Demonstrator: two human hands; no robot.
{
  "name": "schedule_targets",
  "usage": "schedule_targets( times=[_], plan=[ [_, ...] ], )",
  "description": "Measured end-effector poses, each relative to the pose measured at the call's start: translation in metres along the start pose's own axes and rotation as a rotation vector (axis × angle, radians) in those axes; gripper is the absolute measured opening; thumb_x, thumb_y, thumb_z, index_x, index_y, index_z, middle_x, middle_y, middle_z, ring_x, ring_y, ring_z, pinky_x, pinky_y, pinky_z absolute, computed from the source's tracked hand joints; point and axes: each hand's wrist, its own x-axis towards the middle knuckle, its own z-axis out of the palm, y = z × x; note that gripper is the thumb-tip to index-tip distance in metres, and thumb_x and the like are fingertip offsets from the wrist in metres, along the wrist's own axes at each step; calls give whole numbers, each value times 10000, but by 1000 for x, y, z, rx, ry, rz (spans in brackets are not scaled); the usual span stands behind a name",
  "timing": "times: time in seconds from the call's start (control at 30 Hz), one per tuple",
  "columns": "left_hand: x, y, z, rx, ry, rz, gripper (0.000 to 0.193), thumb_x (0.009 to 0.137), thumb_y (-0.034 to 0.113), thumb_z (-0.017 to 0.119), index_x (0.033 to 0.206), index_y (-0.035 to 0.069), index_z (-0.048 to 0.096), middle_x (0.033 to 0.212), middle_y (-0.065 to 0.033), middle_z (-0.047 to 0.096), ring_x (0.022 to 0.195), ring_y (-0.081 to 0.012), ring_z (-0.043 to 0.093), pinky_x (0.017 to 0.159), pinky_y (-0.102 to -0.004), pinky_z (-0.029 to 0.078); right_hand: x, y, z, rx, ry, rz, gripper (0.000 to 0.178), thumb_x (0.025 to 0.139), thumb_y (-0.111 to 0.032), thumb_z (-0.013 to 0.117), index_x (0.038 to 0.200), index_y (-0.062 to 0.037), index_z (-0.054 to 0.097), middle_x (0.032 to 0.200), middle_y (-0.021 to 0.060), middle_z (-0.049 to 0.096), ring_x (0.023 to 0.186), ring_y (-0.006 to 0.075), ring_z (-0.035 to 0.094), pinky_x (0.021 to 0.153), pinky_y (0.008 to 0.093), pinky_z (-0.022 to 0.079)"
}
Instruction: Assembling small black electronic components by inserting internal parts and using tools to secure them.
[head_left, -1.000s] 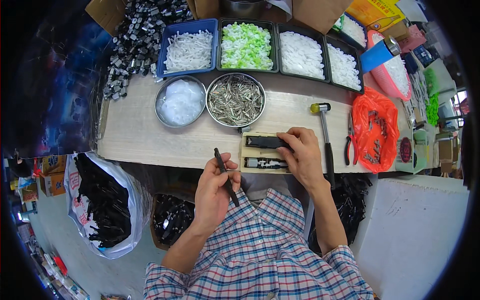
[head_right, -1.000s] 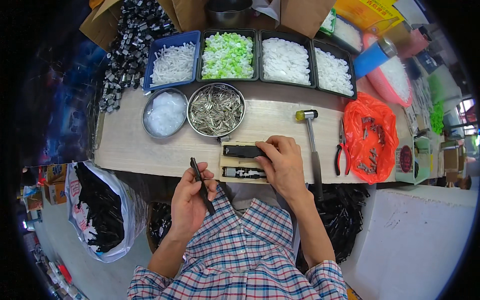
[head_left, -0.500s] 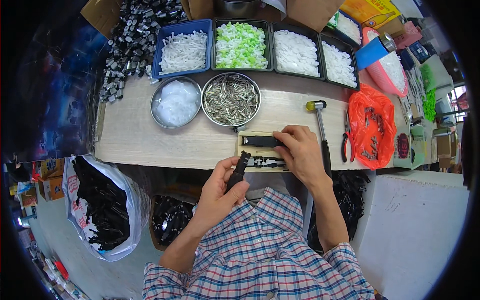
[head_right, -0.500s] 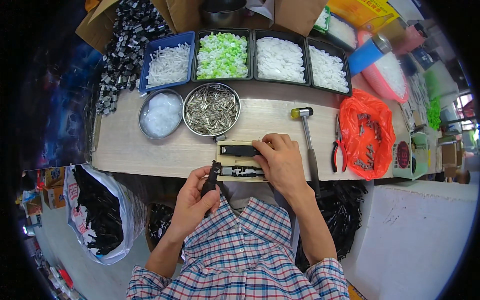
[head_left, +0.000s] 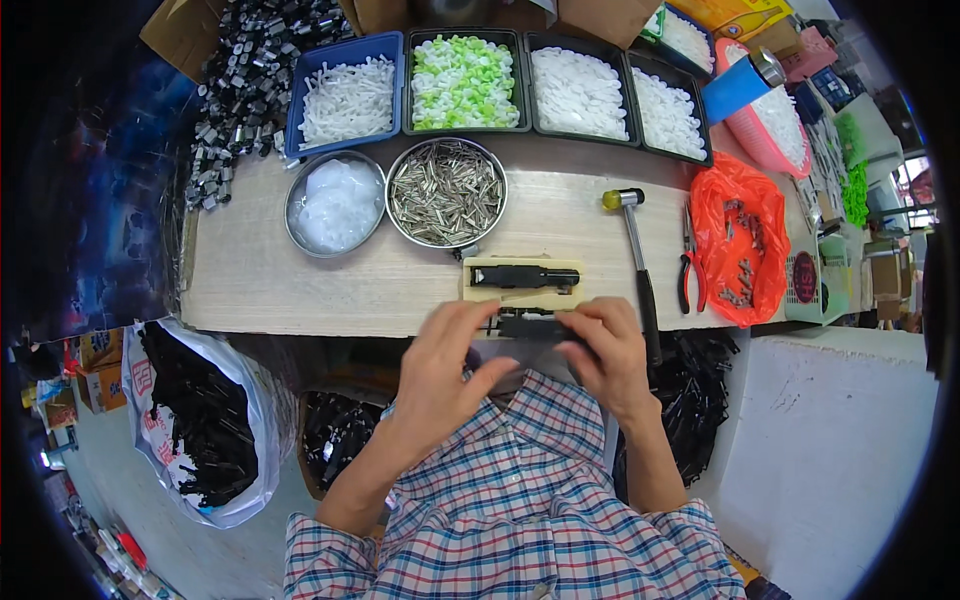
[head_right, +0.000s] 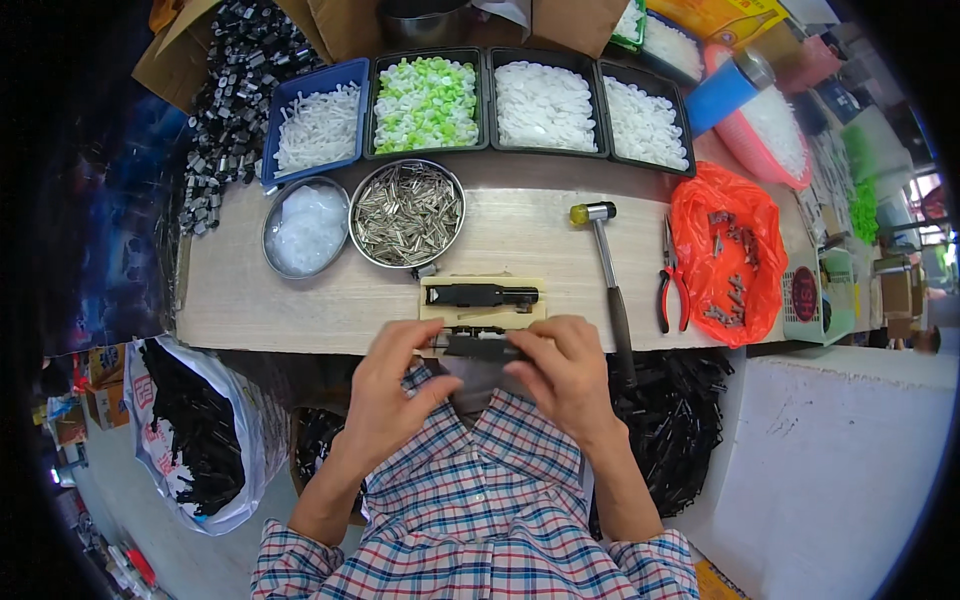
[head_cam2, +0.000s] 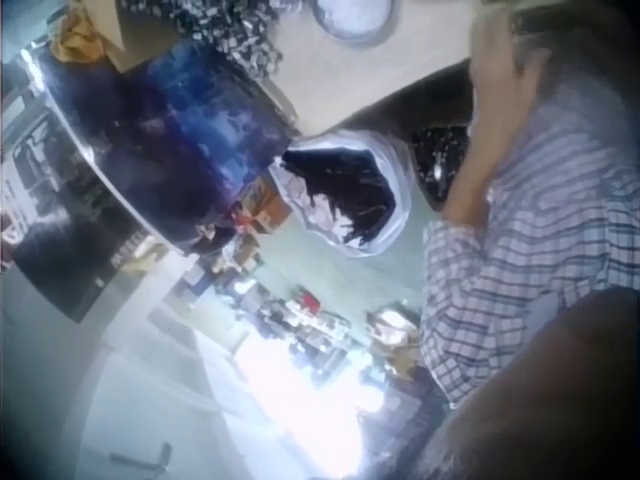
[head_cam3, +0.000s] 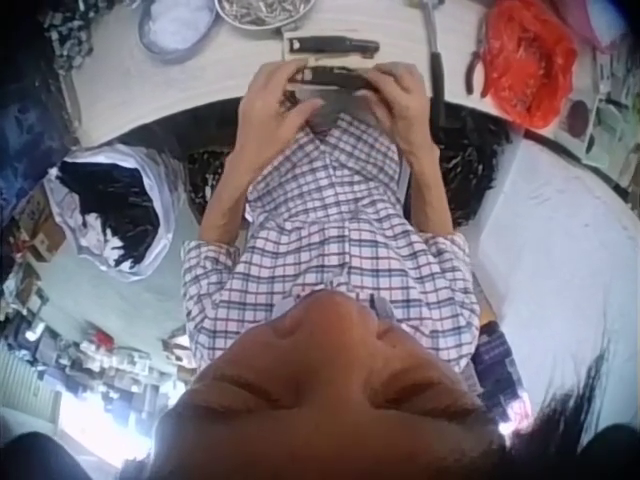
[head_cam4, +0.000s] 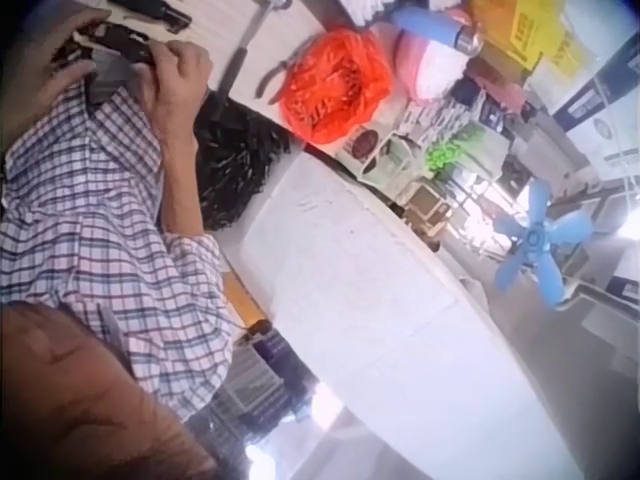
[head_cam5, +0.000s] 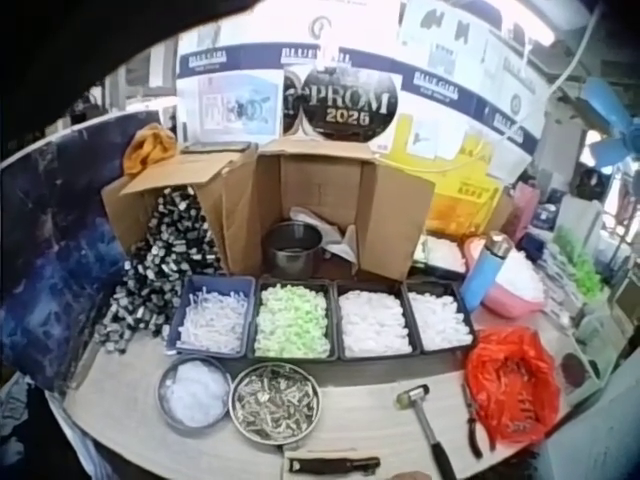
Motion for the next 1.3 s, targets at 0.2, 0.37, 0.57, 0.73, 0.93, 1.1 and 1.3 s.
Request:
schedule_targets(
  times=[0.2, 0.37, 0.57, 0.73, 0.93, 1.1, 1.3],
  plan=[
    [2, -32, 7, 245, 214, 103, 452, 796, 54, 789, 1215, 1, 630, 1112, -134, 578, 901, -276, 628, 735, -348, 526, 11, 2, 11, -113, 1, 47, 385, 739, -110, 811, 1110, -60, 721, 1054, 106, 628, 1010, 314, 580, 855, 412, 482],
    [0, -50, 13, 194, 221, 78, 393, 823, 49, 769, 1193, 1, 646, 1080, -132, 576, 855, -266, 631, 713, -346, 521, 13, 2, 15, -125, -31, 56, 379, 748, -112, 804, 1116, -68, 723, 1051, 101, 612, 987, 310, 567, 862, 408, 473],
    [4, -30, 16, 316, 266, 156, 476, 806, 69, 783, 1246, -12, 624, 1177, -156, 572, 1046, -310, 601, 849, -397, 527, 12, 2, 16, -155, -31, 67, 399, 741, -105, 803, 1130, -68, 724, 1057, 112, 606, 1000, 315, 572, 877, 415, 487],
    [27, -5, 34, 722, 122, 360, 729, 796, 267, 794, 1399, -44, 525, 1491, -218, 454, 1434, -404, 371, 1115, -525, 393, 5, 8, 22, -127, 28, 82, 404, 740, -100, 798, 1135, -85, 716, 1087, 95, 611, 1028, 292, 587, 884, 418, 475],
    [24, -24, 52, 1022, -88, 298, 833, 816, 363, 744, 1457, -81, 449, 1592, -249, 335, 1514, -368, 273, 1212, -553, 255, -30, 24, -2, -416, 280, 365, 484, 874, 23, 662, 1351, -25, 592, 1263, 187, 563, 1150, 358, 566, 975, 409, 476],
    [29, -41, 58, 1142, 93, 444, 530, 893, 97, 541, 1390, -83, 507, 1484, -265, 489, 1412, -384, 459, 1171, -486, 371, -54, 29, -13, -323, 131, 686, 496, 930, 38, 572, 1422, 13, 517, 1247, 221, 580, 1036, 341, 638, 906, 390, 521],
    [32, -55, 61, 1151, 187, 548, 505, 889, 98, 562, 1359, -84, 534, 1429, -260, 549, 1365, -385, 517, 1137, -465, 428, -92, -23, -25, -145, 154, 369, 502, 924, 65, 589, 1420, 41, 513, 919, 208, 627, 796, 358, 650, 727, 365, 539]
  ],
)
